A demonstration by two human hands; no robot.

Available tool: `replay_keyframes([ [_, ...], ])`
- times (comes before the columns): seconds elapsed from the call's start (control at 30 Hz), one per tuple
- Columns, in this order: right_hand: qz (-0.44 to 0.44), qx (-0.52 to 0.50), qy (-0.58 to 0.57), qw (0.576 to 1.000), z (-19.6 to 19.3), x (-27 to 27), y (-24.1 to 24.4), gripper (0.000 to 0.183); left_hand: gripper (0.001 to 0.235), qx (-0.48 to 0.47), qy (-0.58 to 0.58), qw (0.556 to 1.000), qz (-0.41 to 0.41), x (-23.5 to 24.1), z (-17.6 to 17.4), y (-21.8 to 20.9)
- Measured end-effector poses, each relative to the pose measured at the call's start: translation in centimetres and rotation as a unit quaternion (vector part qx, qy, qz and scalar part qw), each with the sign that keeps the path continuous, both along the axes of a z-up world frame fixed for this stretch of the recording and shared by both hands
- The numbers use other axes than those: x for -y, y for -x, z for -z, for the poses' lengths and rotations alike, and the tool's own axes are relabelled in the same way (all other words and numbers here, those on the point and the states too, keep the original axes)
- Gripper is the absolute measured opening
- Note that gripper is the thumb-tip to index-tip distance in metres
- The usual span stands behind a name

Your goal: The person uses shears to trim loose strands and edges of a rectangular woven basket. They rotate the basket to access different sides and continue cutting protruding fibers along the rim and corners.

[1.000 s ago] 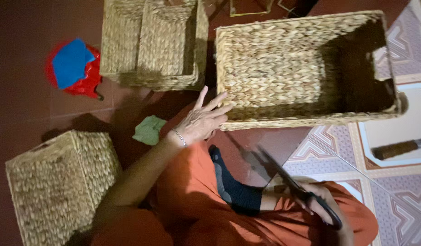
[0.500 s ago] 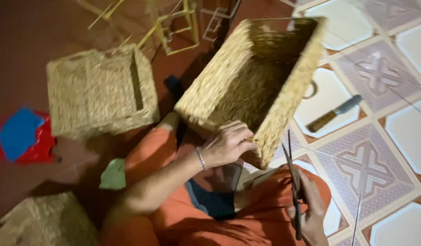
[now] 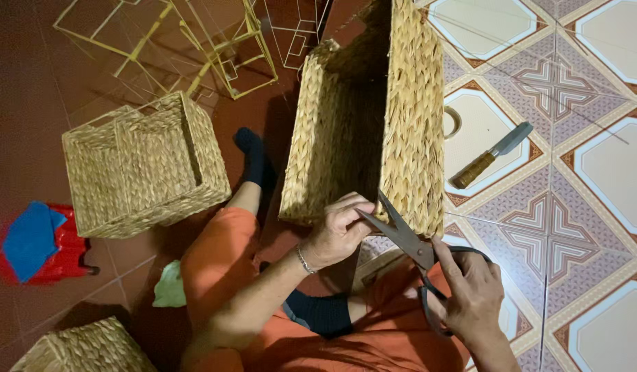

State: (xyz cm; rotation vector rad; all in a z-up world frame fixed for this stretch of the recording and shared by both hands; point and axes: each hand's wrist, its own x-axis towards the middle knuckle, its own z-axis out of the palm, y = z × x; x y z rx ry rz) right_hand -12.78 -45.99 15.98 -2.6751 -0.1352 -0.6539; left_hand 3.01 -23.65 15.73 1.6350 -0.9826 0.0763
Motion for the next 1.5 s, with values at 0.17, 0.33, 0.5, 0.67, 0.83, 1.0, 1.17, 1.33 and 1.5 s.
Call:
replay_keyframes([
  [0.17, -0.007, 0.011, 0.037, 0.999, -1.3, 0.4, -0.2, 0.090, 0.017, 0.010, -0.006, 1.000, -0.023, 0.7, -0.1, 0.4],
  [0.33, -0.010, -0.011, 0.087, 0.996, -2.2, 0.4, -0.6, 0.086, 0.015, -0.003, 0.002, 1.000, -0.026, 0.8, -0.4, 0.5],
  [0.5, -0.028, -0.019, 0.095, 0.995, -1.5, 0.9, -0.4, 0.085, 0.018, 0.006, 0.020, 0.999, -0.027, 0.7, -0.5, 0.6],
  [0.67, -0.049, -0.003, 0.046, 0.998, 1.9, 2.3, 0.7, 0.083, 0.020, -0.005, 0.004, 1.000, -0.021, 0.7, 0.0, 0.4],
  [0.83, 0.040, -0.021, -0.346, 0.937, 6.4, 2.0, 0.6, 0.056, 0.025, -0.061, 0.007, 0.998, 0.005, 0.5, 1.3, -0.4],
  [1.0, 0.182, -0.054, -0.405, 0.895, 9.6, 2.0, -3.6, 0.063, 0.029, -0.151, -0.011, 0.981, 0.121, -0.1, 2.0, -1.9],
  [1.17, 0.190, -0.030, -0.462, 0.866, 12.5, 2.7, -4.0, 0.062, 0.023, -0.340, -0.076, 0.922, 0.170, -0.6, 2.7, -3.4],
  [1.33, 0.187, -0.013, -0.601, 0.777, 14.8, 3.7, -4.6, 0.060, 0.017, -0.334, -0.037, 0.921, 0.196, 1.2, 4.2, -4.3],
  [1.5, 0.130, -0.081, -0.636, 0.757, 17.5, 1.8, -5.5, 0.056, 0.016, -0.273, -0.127, 0.942, 0.149, 2.1, 5.5, -5.7],
])
